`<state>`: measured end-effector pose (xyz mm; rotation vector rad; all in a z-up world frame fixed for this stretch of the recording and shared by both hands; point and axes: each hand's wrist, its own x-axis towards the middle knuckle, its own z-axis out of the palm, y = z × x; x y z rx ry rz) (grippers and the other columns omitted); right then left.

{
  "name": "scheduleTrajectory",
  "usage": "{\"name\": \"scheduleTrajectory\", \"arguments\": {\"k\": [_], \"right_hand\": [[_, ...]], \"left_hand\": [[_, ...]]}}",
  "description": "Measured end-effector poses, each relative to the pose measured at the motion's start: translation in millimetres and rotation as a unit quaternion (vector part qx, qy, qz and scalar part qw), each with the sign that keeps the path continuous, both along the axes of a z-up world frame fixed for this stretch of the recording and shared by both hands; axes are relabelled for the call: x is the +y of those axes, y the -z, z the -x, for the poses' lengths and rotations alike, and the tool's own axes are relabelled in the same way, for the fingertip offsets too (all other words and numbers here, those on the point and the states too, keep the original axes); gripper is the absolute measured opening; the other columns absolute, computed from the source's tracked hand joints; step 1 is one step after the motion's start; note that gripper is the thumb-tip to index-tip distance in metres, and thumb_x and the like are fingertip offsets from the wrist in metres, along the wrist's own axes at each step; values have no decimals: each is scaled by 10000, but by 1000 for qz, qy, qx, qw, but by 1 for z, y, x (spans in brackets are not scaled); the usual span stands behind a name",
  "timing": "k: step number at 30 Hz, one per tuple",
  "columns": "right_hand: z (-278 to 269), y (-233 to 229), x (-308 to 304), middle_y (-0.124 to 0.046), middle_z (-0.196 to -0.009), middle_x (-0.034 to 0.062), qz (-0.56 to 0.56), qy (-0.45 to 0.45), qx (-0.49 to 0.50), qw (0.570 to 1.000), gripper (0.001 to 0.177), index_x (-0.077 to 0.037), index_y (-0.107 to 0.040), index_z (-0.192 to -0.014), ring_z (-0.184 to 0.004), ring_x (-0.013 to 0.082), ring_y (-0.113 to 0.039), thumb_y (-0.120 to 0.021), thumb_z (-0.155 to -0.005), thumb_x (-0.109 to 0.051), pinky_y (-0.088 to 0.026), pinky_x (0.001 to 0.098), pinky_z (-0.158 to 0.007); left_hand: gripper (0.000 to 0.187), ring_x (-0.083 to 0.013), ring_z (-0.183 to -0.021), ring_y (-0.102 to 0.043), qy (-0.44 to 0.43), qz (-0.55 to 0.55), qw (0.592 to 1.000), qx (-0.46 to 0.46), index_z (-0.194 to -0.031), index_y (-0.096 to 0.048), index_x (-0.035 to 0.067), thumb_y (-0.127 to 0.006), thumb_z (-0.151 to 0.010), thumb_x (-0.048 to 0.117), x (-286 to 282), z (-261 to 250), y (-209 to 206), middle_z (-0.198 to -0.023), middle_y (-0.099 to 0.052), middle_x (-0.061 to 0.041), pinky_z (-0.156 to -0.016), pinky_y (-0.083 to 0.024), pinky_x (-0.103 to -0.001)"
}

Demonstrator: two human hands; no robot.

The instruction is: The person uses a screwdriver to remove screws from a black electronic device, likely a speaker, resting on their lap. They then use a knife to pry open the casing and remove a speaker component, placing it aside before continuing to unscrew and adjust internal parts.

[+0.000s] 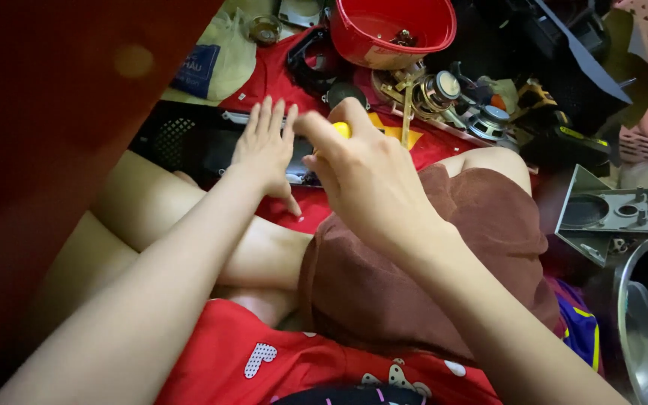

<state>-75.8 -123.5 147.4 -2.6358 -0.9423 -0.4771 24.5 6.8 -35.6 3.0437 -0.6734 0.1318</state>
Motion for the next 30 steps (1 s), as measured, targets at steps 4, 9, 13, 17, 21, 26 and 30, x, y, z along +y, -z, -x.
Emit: {"name": "scheduleTrajectory", "arguments": {"k": [4,9,13,17,21,26,30], "right_hand": [[2,-12,1,-457,-865,176,-14,-42,38,998,270,-30,-481,-984,-508,302,-486,-549,-729,22,-428,398,-451],[-1,-14,9,-481,-767,183,116,-2,50,992,355,-10,-402,-969,-476,367,-530,-551,-650,34,-434,463,-423],[-17,-4,8,-559,-555,140,124,45,-30,991,239,22,-430,-827,-406,325,-528,-580,-736,-140,-414,387,-359],[-16,-17,-1,-572,-652,166,139,49,19,989,294,12,-422,-871,-530,364,-553,-612,-715,-148,-437,432,-458],[-15,-22,-8,-679,-733,38,115,2,47,992,196,-47,-460,-813,-580,345,-581,-603,-716,-139,-428,421,-451],[-21,-15,-8,-587,-612,143,132,66,31,988,366,-38,-509,-769,-499,356,-549,-658,-814,-370,-435,425,-471],[-21,-26,-1,-608,-799,135,145,18,52,988,442,-76,-439,-1036,-664,342,-601,-643,-668,-208,-452,426,-528]], "left_hand": [[1641,-414,-1294,-152,-25,-15,999,40,-1378,-106,-40,-848,-134,731,-5,-9,6,-1373,-211,-297,-1047,-52,-475],[1429,-399,-1131,-315,-3,-18,1000,9,-1241,-353,-112,-741,-250,842,0,-11,5,-1262,-336,-270,-998,-151,-511],[1486,-420,-1247,-225,-11,25,999,38,-1362,-170,-30,-760,-268,784,0,-14,11,-1353,-249,-274,-1026,-96,-519],[1419,-410,-1188,-286,-8,33,999,-4,-1333,-227,-36,-735,-298,790,2,-14,16,-1290,-311,-261,-1007,-135,-508],[1323,-389,-1078,-346,-2,36,999,-33,-1300,-282,-30,-727,-334,758,1,-12,13,-1206,-363,-248,-962,-184,-485],[1299,-424,-1134,-300,5,52,999,-7,-1308,-254,-43,-747,-368,705,1,-12,12,-1234,-324,-282,-984,-148,-517],[1327,-436,-1166,-270,-9,31,999,-1,-1328,-224,-45,-725,-374,728,3,-10,18,-1265,-296,-297,-996,-129,-535]]}}
